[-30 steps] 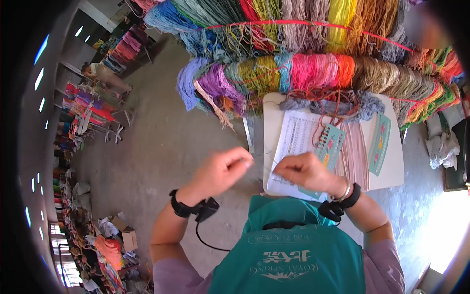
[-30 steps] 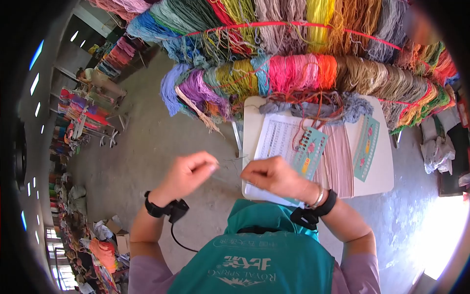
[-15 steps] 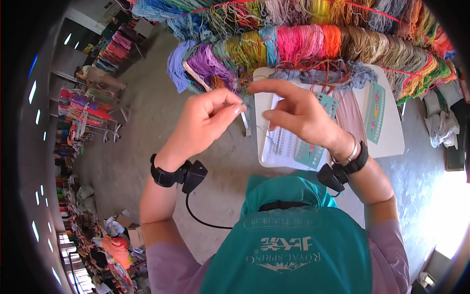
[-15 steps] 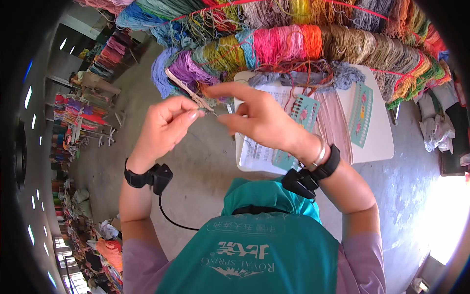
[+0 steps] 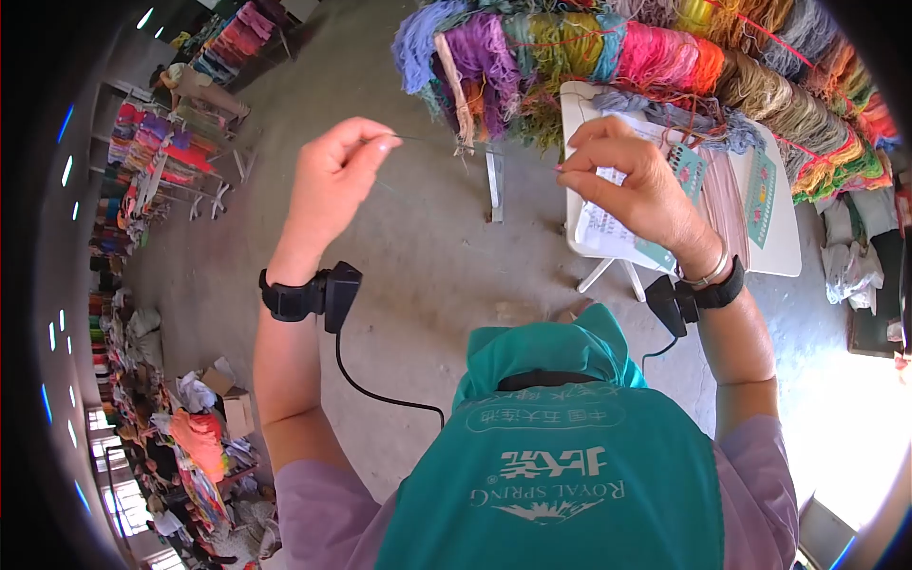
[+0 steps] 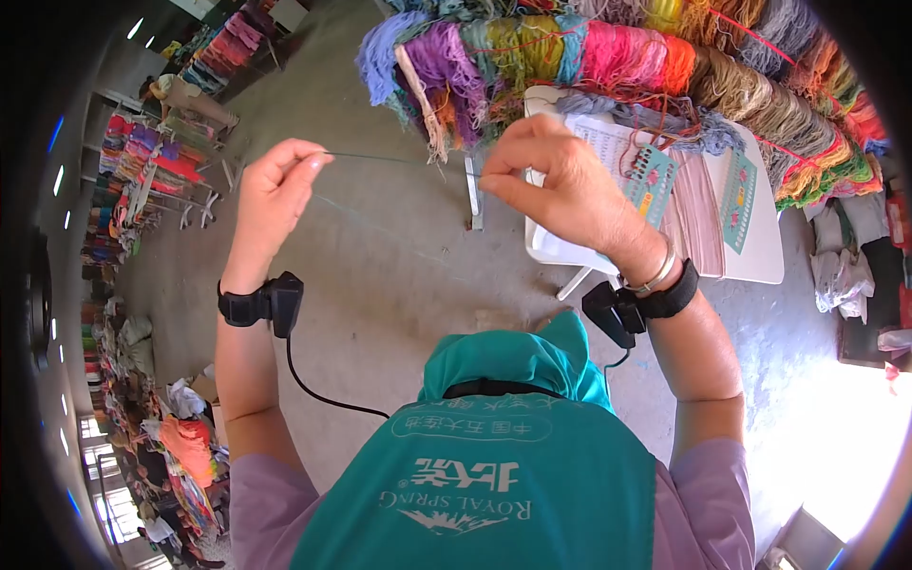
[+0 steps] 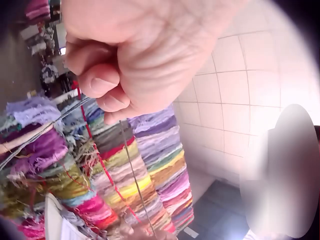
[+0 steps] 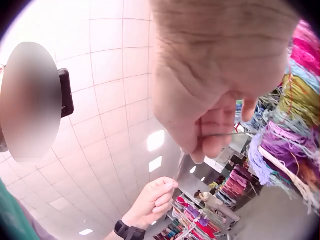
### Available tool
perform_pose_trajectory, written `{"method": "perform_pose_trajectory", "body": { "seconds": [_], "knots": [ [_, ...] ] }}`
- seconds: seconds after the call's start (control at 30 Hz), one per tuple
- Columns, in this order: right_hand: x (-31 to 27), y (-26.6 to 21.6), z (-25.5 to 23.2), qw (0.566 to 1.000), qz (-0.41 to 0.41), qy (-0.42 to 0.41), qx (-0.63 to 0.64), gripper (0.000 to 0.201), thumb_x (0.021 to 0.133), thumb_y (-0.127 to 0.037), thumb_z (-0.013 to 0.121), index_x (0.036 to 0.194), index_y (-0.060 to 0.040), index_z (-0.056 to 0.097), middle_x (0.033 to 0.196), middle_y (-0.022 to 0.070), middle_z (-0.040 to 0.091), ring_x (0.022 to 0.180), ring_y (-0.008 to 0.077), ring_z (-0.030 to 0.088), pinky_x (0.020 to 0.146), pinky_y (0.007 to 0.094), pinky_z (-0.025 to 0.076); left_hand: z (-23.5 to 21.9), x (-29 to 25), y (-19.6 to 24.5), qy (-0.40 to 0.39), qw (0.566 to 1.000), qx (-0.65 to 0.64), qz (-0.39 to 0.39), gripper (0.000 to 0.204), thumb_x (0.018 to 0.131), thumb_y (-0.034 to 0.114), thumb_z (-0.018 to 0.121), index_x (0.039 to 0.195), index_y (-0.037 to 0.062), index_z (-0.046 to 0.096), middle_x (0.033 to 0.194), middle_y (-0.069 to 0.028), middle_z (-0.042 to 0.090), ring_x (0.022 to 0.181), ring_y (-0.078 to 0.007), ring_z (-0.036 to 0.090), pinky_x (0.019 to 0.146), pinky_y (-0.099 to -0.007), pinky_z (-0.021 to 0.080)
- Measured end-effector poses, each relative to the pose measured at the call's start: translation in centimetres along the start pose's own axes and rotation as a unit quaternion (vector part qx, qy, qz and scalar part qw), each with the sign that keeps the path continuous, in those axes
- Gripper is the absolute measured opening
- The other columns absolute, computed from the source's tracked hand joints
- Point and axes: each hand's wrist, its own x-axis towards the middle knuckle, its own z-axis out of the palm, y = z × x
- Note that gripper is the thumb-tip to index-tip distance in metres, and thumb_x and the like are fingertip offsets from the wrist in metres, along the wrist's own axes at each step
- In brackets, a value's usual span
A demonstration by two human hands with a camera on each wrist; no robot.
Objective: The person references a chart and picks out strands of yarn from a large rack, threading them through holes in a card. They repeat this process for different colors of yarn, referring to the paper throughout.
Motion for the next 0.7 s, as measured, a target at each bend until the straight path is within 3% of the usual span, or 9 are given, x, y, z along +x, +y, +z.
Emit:
{"method": "perform_pose_trajectory", "body": {
  "seconds": [0.03,0.1,0.13,0.17,0.23,0.33,0.47,0.57,0.7],
  "knots": [
    [-0.6,0.7,0.2,0.996,0.032,-0.034,0.082,0.007,0.088,-0.008,0.067,0.089,-0.0012,0.069,0.086,0.0068,0.067,0.076,0.0193,0.062,0.077,0.0304,0.051,-0.3,-0.2,-0.3,0.045,0.999,0.004,-0.03,0.01,0.096,0.011,0.063,0.095,0.0026,0.068,0.066,0.0091,0.05,0.058,0.0001,0.038,0.051,-0.0207,0.03],
    [-2.9,0.6,1.6,0.967,0.15,-0.12,0.167,0.01,0.093,-0.01,0.063,0.095,-0.0008,0.067,0.081,0.003,0.064,0.076,0.0128,0.06,0.073,0.0278,0.05,-1.6,-0.8,-2.3,0.102,0.995,0.02,-0.007,0.01,0.095,0.011,0.063,0.094,0.0025,0.068,0.067,0.0092,0.05,0.058,0.0,0.038,0.05,-0.0205,0.03],
    [-4.5,0.8,2.7,0.931,0.218,-0.15,0.25,0.012,0.096,-0.012,0.061,0.097,-0.0009,0.065,0.079,0.0013,0.061,0.075,0.0104,0.059,0.071,0.0265,0.049,-2.0,-1.0,-3.4,0.13,0.991,0.028,0.002,0.01,0.095,0.01,0.063,0.094,0.0024,0.068,0.067,0.0093,0.05,0.058,-0.0001,0.038,0.05,-0.0204,0.029],
    [-6.4,1.2,4.0,0.883,0.283,-0.177,0.33,0.014,0.098,-0.014,0.059,0.099,-0.001,0.064,0.077,-0.0004,0.059,0.074,0.008,0.058,0.069,0.0252,0.048,-2.3,-1.4,-4.1,0.137,0.989,0.046,-0.01,0.012,0.1,0.013,0.059,0.102,0.0046,0.067,0.059,0.01,0.043,0.045,0.0024,0.031,0.04,-0.019,0.021],
    [-11.8,3.4,7.1,0.775,0.388,-0.222,0.447,0.018,0.1,-0.018,0.057,0.098,-0.002,0.063,0.074,-0.0016,0.058,0.068,0.0068,0.057,0.063,0.023,0.047,-2.6,-2.1,-5.2,0.145,0.989,0.013,-0.011,0.013,0.1,0.014,0.059,0.103,0.0047,0.067,0.058,0.0098,0.044,0.044,0.0023,0.032,0.04,-0.0188,0.021],
    [-15.1,4.9,7.0,0.74,0.472,-0.213,0.43,0.019,0.1,-0.021,0.057,0.097,-0.004,0.064,0.072,-0.0013,0.06,0.063,0.0064,0.058,0.06,0.0212,0.047,-2.1,-2.1,-5.7,0.153,0.988,0.012,-0.007,0.013,0.1,0.015,0.059,0.103,0.0047,0.067,0.059,0.009,0.046,0.044,0.0019,0.032,0.04,-0.0188,0.022],
    [-20.5,10.8,6.4,0.786,0.473,-0.123,0.38,0.021,0.1,-0.022,0.057,0.098,-0.004,0.067,0.074,-0.0008,0.062,0.063,0.0059,0.059,0.06,0.0201,0.048,-1.1,-1.7,-6.4,0.192,0.981,-0.002,-0.022,0.014,0.1,0.015,0.06,0.105,0.0045,0.068,0.061,0.0078,0.048,0.045,0.0009,0.033,0.04,-0.019,0.023],
    [-25.1,13.5,5.8,0.796,0.496,-0.074,0.339,0.02,0.1,-0.021,0.058,0.097,-0.0038,0.068,0.076,-0.0009,0.063,0.067,0.0064,0.06,0.065,0.0213,0.048,0.1,-1.2,-7.6,0.211,0.977,-0.037,-0.005,0.016,0.1,0.017,0.061,0.106,0.0046,0.068,0.061,0.0068,0.048,0.046,0.0004,0.035,0.04,-0.019,0.025],
    [-28.7,16.1,5.7,0.82,0.515,-0.065,0.242,0.018,0.096,-0.017,0.059,0.095,-0.0031,0.069,0.079,0.0005,0.065,0.076,0.0106,0.061,0.072,0.0258,0.047,-0.6,0.9,-6.4,0.257,0.964,-0.065,0.027,0.015,0.099,0.016,0.061,0.105,0.0049,0.069,0.06,0.0069,0.047,0.048,0.0002,0.035,0.041,-0.0194,0.025]
  ]
}}
